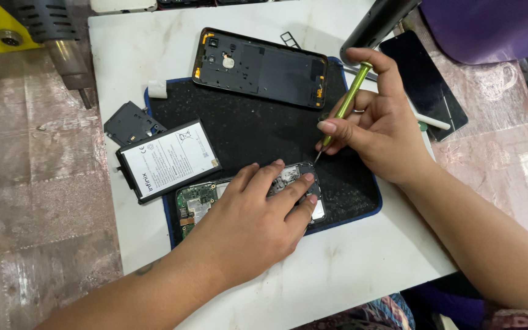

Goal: The person works on a disassembled smartphone, using their hands to connect a small ribbon cable to the motherboard. They then use a green screwdriver to tighten screws on the phone's internal metal shielding plate.

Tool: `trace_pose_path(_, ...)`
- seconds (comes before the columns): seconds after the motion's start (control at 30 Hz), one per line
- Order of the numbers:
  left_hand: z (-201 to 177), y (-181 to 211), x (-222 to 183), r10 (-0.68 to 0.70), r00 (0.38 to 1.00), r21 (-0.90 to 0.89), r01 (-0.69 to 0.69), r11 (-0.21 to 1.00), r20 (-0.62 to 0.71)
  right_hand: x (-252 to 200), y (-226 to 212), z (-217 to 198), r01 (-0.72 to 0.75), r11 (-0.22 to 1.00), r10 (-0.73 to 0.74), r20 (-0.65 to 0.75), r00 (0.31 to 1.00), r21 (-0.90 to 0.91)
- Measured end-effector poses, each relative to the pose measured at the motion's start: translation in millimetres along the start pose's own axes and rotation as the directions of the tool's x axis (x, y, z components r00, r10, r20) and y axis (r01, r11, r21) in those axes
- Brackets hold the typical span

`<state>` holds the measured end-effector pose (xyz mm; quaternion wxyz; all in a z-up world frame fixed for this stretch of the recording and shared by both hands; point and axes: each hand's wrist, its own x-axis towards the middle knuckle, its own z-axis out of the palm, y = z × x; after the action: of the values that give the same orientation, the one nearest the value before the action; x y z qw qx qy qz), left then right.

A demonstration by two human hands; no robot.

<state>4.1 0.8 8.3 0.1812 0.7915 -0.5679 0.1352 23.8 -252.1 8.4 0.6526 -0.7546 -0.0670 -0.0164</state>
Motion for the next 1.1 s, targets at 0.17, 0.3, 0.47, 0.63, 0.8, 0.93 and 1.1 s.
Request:
trace_pose_path(0.17,-1.5,0.9,0.6,-0.011,1.0,-0.007,0.011,1.0,-0.006,0.6,0.2,0.7,-0.008,1.0,0.007,-0.02,1.0,-0.025)
trace_pose_path(0.3,-2.2,0.8,0.1,-0.006,1.0,0.003,0.006,1.0,-0.001,0.1,1.2,0.5,0.014,0.998,-0.014,0.001,1.0,-0.055)
trace_pose_path(0.47,-1.4,0.6,0.0,-0.003,1.0,-0.006,0.003,1.0,-0.001,-0.2,2.6,1.2,0.031,0.996,-0.031,0.0,1.0,-0.084)
trace_pose_path(0.63,-0.8,0.1,0.2,-0.008,1.0,-0.008,0.008,1.0,0.006,-0.7,3.9,1.6,0.033,0.998,-0.033,-0.005,0.999,-0.059)
trace_pose_path(0.8,-0.8,0.4,0.1,-0.004,1.0,-0.005,0.004,1.0,0.001,-3.7,4.2,5.8,0.054,0.996,-0.052,0.019,0.998,-0.07)
trace_pose_path(0.93,-1.9,-0.5,-0.4,0.002,1.0,-0.003,-0.002,1.0,0.011,-2.4,4.7,7.3,0.064,0.995,-0.061,0.029,0.998,-0.082)
trace_pose_path(1.1,-1.8,-0.4,-0.3,-0.006,1.0,-0.018,0.006,1.0,0.014,-2.8,5.0,7.5,0.068,0.993,-0.065,0.03,0.997,-0.093)
